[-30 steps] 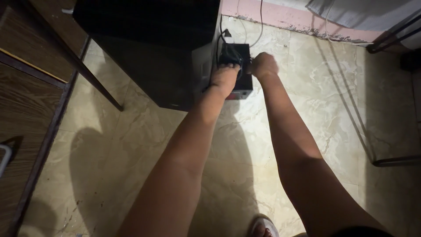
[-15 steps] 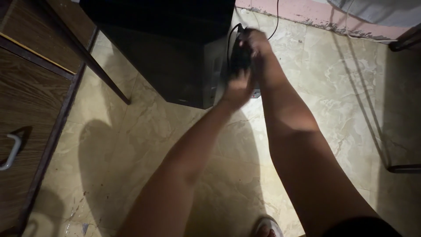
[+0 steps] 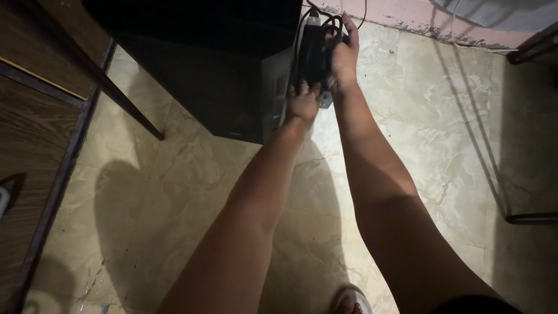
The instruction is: The person wipes a desk surface with a cloth, plugs in a power cable, moves a computer tower under the desk, and connects cables to the back of the tower. The person then adjusts the monitor and plugs in a power strip. Finally, the person picks up a controller and walks back to the desk.
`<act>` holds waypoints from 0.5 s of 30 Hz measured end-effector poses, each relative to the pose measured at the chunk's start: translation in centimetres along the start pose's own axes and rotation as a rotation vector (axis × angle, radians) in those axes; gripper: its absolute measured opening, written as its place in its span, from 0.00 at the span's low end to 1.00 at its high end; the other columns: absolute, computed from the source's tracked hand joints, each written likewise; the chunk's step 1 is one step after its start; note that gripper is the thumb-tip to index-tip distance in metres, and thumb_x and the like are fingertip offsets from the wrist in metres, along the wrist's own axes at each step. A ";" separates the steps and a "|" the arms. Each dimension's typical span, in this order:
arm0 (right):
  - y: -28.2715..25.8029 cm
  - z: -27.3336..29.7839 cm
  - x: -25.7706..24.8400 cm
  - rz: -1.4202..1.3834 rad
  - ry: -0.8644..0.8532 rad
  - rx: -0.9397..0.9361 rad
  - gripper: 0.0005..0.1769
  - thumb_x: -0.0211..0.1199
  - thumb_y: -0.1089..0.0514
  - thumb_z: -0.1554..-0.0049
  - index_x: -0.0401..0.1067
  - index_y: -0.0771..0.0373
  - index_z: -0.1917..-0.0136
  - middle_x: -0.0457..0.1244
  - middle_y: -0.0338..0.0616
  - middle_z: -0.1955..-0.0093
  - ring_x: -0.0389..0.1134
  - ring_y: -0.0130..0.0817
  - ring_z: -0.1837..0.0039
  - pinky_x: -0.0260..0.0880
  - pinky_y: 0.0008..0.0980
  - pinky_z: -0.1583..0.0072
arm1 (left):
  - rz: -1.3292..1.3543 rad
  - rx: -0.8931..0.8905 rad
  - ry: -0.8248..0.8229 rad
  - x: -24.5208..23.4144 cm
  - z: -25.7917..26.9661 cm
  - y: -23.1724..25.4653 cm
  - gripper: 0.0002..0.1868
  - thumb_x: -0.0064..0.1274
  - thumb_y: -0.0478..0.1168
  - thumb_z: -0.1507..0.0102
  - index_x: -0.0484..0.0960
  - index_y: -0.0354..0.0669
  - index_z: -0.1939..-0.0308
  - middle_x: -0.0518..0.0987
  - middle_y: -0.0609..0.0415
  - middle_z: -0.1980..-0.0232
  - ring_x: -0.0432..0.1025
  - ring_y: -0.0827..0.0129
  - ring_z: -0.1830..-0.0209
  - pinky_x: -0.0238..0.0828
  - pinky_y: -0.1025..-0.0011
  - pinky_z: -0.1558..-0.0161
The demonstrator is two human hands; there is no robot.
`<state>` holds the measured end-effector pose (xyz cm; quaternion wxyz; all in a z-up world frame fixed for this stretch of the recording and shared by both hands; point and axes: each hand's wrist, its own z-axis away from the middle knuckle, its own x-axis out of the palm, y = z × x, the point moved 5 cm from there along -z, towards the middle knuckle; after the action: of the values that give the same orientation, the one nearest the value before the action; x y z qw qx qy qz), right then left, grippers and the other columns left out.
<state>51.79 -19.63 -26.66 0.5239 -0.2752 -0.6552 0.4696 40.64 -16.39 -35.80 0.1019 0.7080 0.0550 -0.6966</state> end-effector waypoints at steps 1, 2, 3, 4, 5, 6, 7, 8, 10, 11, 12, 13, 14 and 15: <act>0.1 -0.2 0.2 0.014 -0.010 0.006 0.37 0.57 0.76 0.43 0.60 0.57 0.23 0.66 0.51 0.44 0.67 0.31 0.55 0.72 0.28 0.54 | 0.013 0.002 0.000 0.6 -0.4 -0.4 0.24 0.44 0.45 0.32 0.68 0.61 0.31 0.61 0.53 0.24 0.56 0.47 0.26 0.55 0.41 0.32; 0.3 -0.6 0.6 0.028 -0.020 0.012 0.39 0.57 0.77 0.44 0.59 0.57 0.23 0.66 0.52 0.44 0.68 0.33 0.54 0.72 0.29 0.53 | 0.026 0.014 -0.001 0.9 -0.5 -0.8 0.24 0.43 0.45 0.32 0.67 0.60 0.30 0.60 0.53 0.24 0.56 0.46 0.26 0.53 0.40 0.31; 0.4 -0.8 0.8 0.042 -0.031 0.018 0.40 0.57 0.78 0.45 0.59 0.56 0.23 0.66 0.53 0.44 0.68 0.34 0.53 0.73 0.30 0.52 | 0.014 0.046 0.023 0.8 0.0 -0.8 0.24 0.43 0.46 0.31 0.66 0.60 0.29 0.60 0.53 0.24 0.55 0.46 0.26 0.52 0.39 0.30; 0.4 -0.6 1.3 0.073 -0.069 -0.041 0.41 0.58 0.78 0.45 0.59 0.55 0.23 0.67 0.52 0.42 0.69 0.33 0.51 0.74 0.30 0.50 | -0.027 0.093 0.073 0.2 0.9 -0.4 0.25 0.43 0.47 0.31 0.66 0.59 0.29 0.60 0.53 0.23 0.55 0.46 0.26 0.50 0.38 0.29; 0.7 0.2 1.8 0.104 -0.108 -0.101 0.42 0.59 0.78 0.45 0.59 0.54 0.23 0.67 0.51 0.40 0.70 0.33 0.48 0.75 0.30 0.47 | -0.097 0.133 0.117 -0.6 2.7 -0.1 0.26 0.46 0.43 0.34 0.67 0.58 0.30 0.63 0.49 0.25 0.59 0.46 0.29 0.54 0.38 0.32; 0.8 1.1 2.4 0.130 -0.148 -0.161 0.42 0.61 0.78 0.45 0.59 0.52 0.22 0.67 0.50 0.39 0.71 0.32 0.45 0.76 0.30 0.45 | 0.037 0.201 0.302 -2.4 5.4 -0.2 0.22 0.49 0.40 0.32 0.71 0.57 0.32 0.72 0.50 0.32 0.67 0.52 0.33 0.63 0.44 0.31; 0.2 2.1 3.1 0.303 -0.204 -0.340 0.46 0.61 0.81 0.50 0.60 0.55 0.22 0.65 0.54 0.35 0.69 0.37 0.41 0.73 0.34 0.41 | 0.172 0.268 0.486 -4.6 8.6 -0.4 0.19 0.52 0.37 0.30 0.75 0.56 0.35 0.80 0.52 0.39 0.75 0.58 0.36 0.72 0.50 0.31; -0.3 3.2 4.0 0.476 -0.258 -0.521 0.49 0.61 0.83 0.54 0.60 0.57 0.22 0.62 0.58 0.32 0.66 0.43 0.36 0.70 0.38 0.38 | 0.409 0.225 0.621 -6.9 11.7 -1.3 0.15 0.53 0.37 0.30 0.77 0.56 0.40 0.82 0.52 0.46 0.78 0.59 0.44 0.76 0.57 0.40; -0.6 4.0 5.4 0.651 -0.307 -0.584 0.50 0.64 0.83 0.55 0.62 0.58 0.23 0.62 0.57 0.29 0.64 0.43 0.32 0.69 0.39 0.35 | 0.730 0.019 0.586 -10.3 17.6 -3.8 0.10 0.55 0.37 0.30 0.79 0.52 0.44 0.84 0.52 0.54 0.81 0.60 0.57 0.80 0.64 0.54; -0.2 3.9 5.8 0.651 -0.304 -0.466 0.47 0.67 0.80 0.52 0.63 0.56 0.24 0.63 0.52 0.29 0.65 0.38 0.32 0.70 0.35 0.36 | 0.806 -0.139 0.411 -11.1 19.8 -5.3 0.10 0.55 0.37 0.29 0.80 0.47 0.43 0.84 0.51 0.57 0.81 0.59 0.62 0.80 0.64 0.60; 0.3 4.0 6.4 0.645 -0.303 -0.347 0.44 0.69 0.78 0.49 0.64 0.55 0.25 0.64 0.47 0.30 0.65 0.33 0.32 0.71 0.31 0.37 | 0.806 -0.214 0.593 -13.3 22.3 -6.6 0.10 0.56 0.39 0.30 0.78 0.45 0.45 0.82 0.49 0.52 0.81 0.59 0.55 0.80 0.64 0.54; 0.4 4.1 6.2 0.541 -0.256 -0.216 0.41 0.67 0.76 0.48 0.63 0.53 0.25 0.65 0.45 0.32 0.67 0.32 0.36 0.72 0.31 0.40 | 0.801 -0.288 0.776 -15.1 24.3 -7.9 0.12 0.58 0.41 0.31 0.76 0.44 0.46 0.81 0.48 0.47 0.80 0.60 0.47 0.81 0.64 0.48; 0.5 4.1 6.0 0.436 -0.213 -0.086 0.39 0.65 0.75 0.46 0.63 0.52 0.25 0.66 0.43 0.35 0.69 0.32 0.40 0.73 0.31 0.44 | 0.872 -0.480 0.805 -15.9 25.1 -9.8 0.24 0.63 0.45 0.34 0.71 0.41 0.41 0.76 0.42 0.40 0.75 0.55 0.40 0.76 0.60 0.40; 0.9 4.1 6.0 0.331 -0.171 0.043 0.37 0.63 0.73 0.45 0.62 0.51 0.25 0.67 0.41 0.37 0.70 0.32 0.45 0.74 0.31 0.47 | 0.941 -0.674 0.829 -16.3 25.6 -11.5 0.36 0.67 0.50 0.38 0.66 0.37 0.35 0.70 0.36 0.34 0.70 0.50 0.33 0.72 0.57 0.32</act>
<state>46.02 -15.45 -24.93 0.3875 -0.3269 -0.6329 0.5852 12.74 -9.82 -20.55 0.5762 0.7931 -0.0099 -0.1972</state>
